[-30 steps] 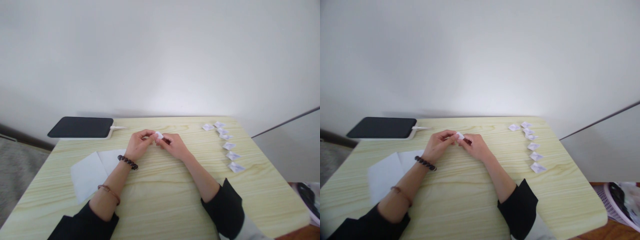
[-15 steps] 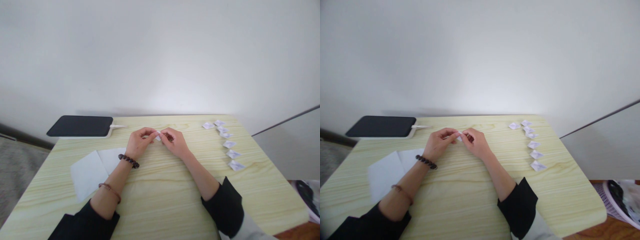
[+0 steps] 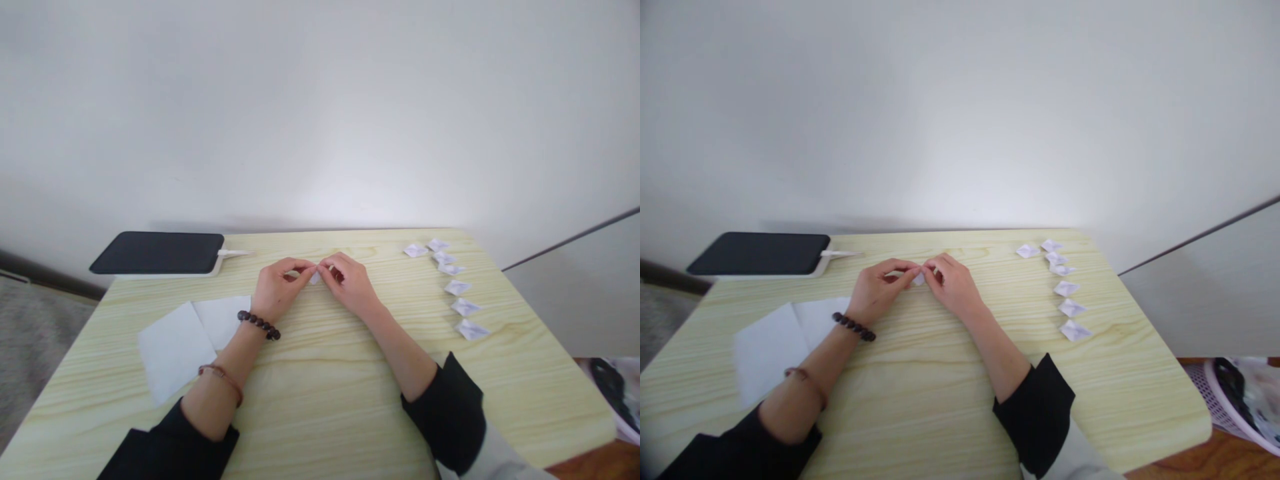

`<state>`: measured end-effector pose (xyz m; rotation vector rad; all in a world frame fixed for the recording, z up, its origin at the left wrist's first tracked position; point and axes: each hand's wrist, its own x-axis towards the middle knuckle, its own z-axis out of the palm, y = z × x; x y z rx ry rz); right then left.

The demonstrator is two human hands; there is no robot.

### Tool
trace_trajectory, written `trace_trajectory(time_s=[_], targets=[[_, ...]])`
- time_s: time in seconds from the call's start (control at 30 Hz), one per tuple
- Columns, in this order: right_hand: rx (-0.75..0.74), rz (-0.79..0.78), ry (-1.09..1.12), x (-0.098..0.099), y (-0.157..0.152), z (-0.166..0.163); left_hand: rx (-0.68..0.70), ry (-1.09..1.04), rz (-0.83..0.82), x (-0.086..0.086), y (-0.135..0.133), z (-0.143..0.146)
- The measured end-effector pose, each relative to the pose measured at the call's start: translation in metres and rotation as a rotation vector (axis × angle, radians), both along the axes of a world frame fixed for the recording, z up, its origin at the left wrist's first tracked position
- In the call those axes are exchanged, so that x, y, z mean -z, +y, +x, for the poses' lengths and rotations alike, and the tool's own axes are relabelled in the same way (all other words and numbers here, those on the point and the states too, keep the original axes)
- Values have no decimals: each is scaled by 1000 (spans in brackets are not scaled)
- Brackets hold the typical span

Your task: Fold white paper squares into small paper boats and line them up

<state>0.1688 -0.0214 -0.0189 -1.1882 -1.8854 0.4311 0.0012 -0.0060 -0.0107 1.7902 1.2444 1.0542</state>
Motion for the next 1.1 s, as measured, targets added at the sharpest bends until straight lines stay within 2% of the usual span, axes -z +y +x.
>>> trace_trajectory(time_s=[0.27,0.43,0.73,0.83,0.93,1.1], targets=[[37,4,6,-1,-1,-1,12,50,36,-1,1,2],[18,0,19,-1,-1,-2,4,33,68,1,1,1],[82,-31,15,-3,-1,-4,-16,0,65,0,0,2],[109,-104,111,0,-1,-4,-33,-103,-10,1,1,1],[92,-197,234,1,-1,-4,-21,-295,-77,2,2,2],[40,-197,326,2,-2,-4,-32,-589,-171,1,5,3]])
